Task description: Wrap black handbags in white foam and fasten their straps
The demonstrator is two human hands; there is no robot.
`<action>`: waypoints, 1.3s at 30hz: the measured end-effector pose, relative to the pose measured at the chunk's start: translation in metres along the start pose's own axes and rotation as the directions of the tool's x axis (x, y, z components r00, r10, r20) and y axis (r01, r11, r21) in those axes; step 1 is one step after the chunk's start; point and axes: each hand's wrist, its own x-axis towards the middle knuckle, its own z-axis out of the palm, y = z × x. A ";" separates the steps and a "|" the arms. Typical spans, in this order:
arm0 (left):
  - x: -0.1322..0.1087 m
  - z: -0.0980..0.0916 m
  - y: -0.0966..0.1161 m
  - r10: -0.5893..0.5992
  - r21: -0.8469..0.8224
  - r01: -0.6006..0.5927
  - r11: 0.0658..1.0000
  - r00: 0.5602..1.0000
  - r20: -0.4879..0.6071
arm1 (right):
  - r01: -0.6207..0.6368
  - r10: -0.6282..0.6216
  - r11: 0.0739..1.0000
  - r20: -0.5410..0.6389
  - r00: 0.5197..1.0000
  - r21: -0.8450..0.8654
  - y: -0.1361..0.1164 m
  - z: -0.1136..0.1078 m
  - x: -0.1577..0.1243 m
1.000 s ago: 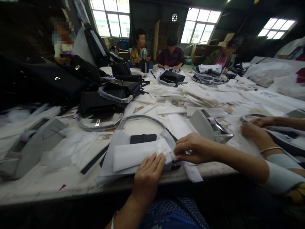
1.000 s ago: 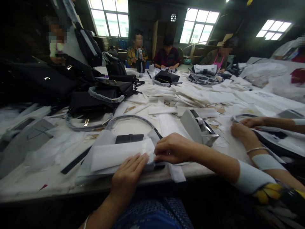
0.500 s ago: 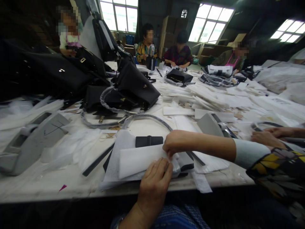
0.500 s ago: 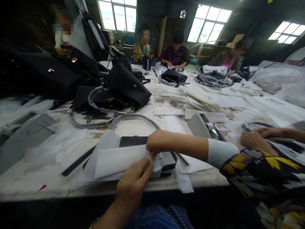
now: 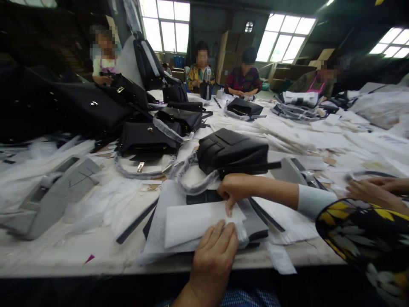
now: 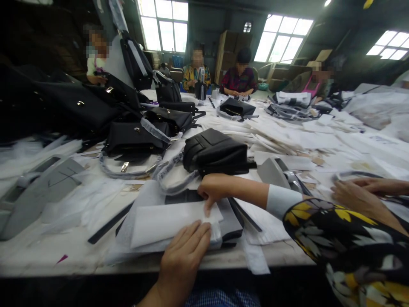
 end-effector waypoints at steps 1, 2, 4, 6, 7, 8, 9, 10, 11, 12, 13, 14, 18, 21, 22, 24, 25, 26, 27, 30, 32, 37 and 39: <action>0.000 0.001 0.000 0.000 -0.001 0.000 1.000 1.000 -0.004 | 0.007 -0.006 0.998 -0.008 1.000 0.070 0.004 0.002 0.001; -0.001 0.001 0.000 0.002 -0.001 -0.002 1.000 1.000 -0.008 | 0.014 -0.011 0.991 -0.018 1.000 0.136 0.009 0.005 0.001; -0.001 0.001 -0.001 0.007 0.004 -0.007 1.000 1.000 -0.019 | 0.013 -0.003 0.971 -0.043 0.999 0.239 0.018 0.009 0.002; -0.002 0.001 -0.001 0.013 0.012 -0.013 1.000 1.000 -0.020 | -0.013 0.029 0.947 -0.047 0.998 0.320 0.028 0.012 0.006; -0.002 0.001 -0.001 0.017 0.017 -0.017 1.000 1.000 -0.018 | -0.031 0.044 0.934 -0.028 0.999 0.356 0.033 0.014 0.009; -0.002 0.001 -0.001 0.022 0.020 -0.021 1.000 1.000 -0.016 | -0.049 0.054 0.922 -0.001 0.999 0.385 0.039 0.015 0.013; -0.002 0.001 -0.001 0.026 0.022 -0.025 0.999 1.000 -0.015 | -0.065 0.056 0.911 0.033 0.998 0.408 0.044 0.016 0.017; -0.002 0.001 -0.001 0.029 0.025 -0.029 0.999 0.999 -0.014 | -0.075 0.052 0.901 0.067 0.996 0.427 0.049 0.016 0.021; -0.002 0.001 -0.002 0.032 0.028 -0.031 0.999 0.999 -0.016 | -0.082 0.044 0.894 0.098 0.994 0.441 0.053 0.017 0.024; -0.002 0.002 -0.002 0.033 0.031 -0.033 0.999 0.999 -0.019 | -0.088 0.037 0.888 0.120 0.992 0.452 0.056 0.017 0.027; -0.003 0.003 -0.002 0.032 0.034 -0.031 0.999 0.999 -0.023 | -0.093 0.033 0.882 0.136 0.990 0.462 0.058 0.017 0.029; -0.003 0.005 -0.002 0.029 0.034 -0.028 0.999 0.999 -0.034 | -0.101 0.033 0.876 0.150 0.988 0.472 0.060 0.017 0.029; -0.008 0.015 -0.004 0.019 0.020 -0.016 1.000 0.993 -0.114 | -0.134 0.069 0.873 0.153 0.986 0.468 0.058 0.012 0.022; -0.011 0.020 -0.005 0.025 0.004 -0.025 1.000 0.992 -0.122 | -0.149 0.141 0.896 0.050 0.989 0.419 0.048 0.005 0.011; -0.012 0.020 -0.005 0.025 -0.001 -0.025 1.000 0.992 -0.122 | -0.154 0.170 0.905 -0.006 0.985 0.397 0.044 0.003 0.007; -0.011 0.018 -0.005 0.028 -0.003 -0.029 1.000 0.990 -0.135 | -0.163 0.220 0.922 -0.130 0.967 0.352 0.031 0.001 -0.003; -0.010 0.016 -0.004 0.034 0.003 -0.034 0.999 0.990 -0.135 | -0.166 0.236 0.929 -0.185 0.954 0.332 0.023 0.003 -0.009; -0.009 0.014 -0.004 0.041 0.010 -0.040 0.999 0.991 -0.127 | -0.170 0.249 0.934 -0.231 0.941 0.313 0.015 0.006 -0.014; -0.007 0.011 -0.004 0.048 0.018 -0.046 0.999 0.992 -0.114 | -0.178 0.259 0.938 -0.264 0.929 0.296 0.008 0.010 -0.019; -0.004 0.005 -0.002 0.052 0.031 -0.050 0.998 0.996 -0.073 | -0.207 0.284 0.943 -0.301 0.911 0.262 -0.012 0.032 -0.030; -0.004 0.004 -0.002 0.046 0.031 -0.044 0.999 0.997 -0.070 | -0.214 0.290 0.942 -0.308 0.906 0.258 -0.019 0.045 -0.032; -0.009 0.012 -0.002 0.025 0.021 -0.023 1.000 0.995 -0.098 | -0.141 0.252 0.932 -0.317 0.915 0.334 -0.007 0.054 -0.023; -0.011 0.015 -0.002 0.015 0.022 -0.013 1.000 0.995 -0.099 | -0.079 0.219 0.915 -0.321 0.921 0.396 0.003 0.052 -0.020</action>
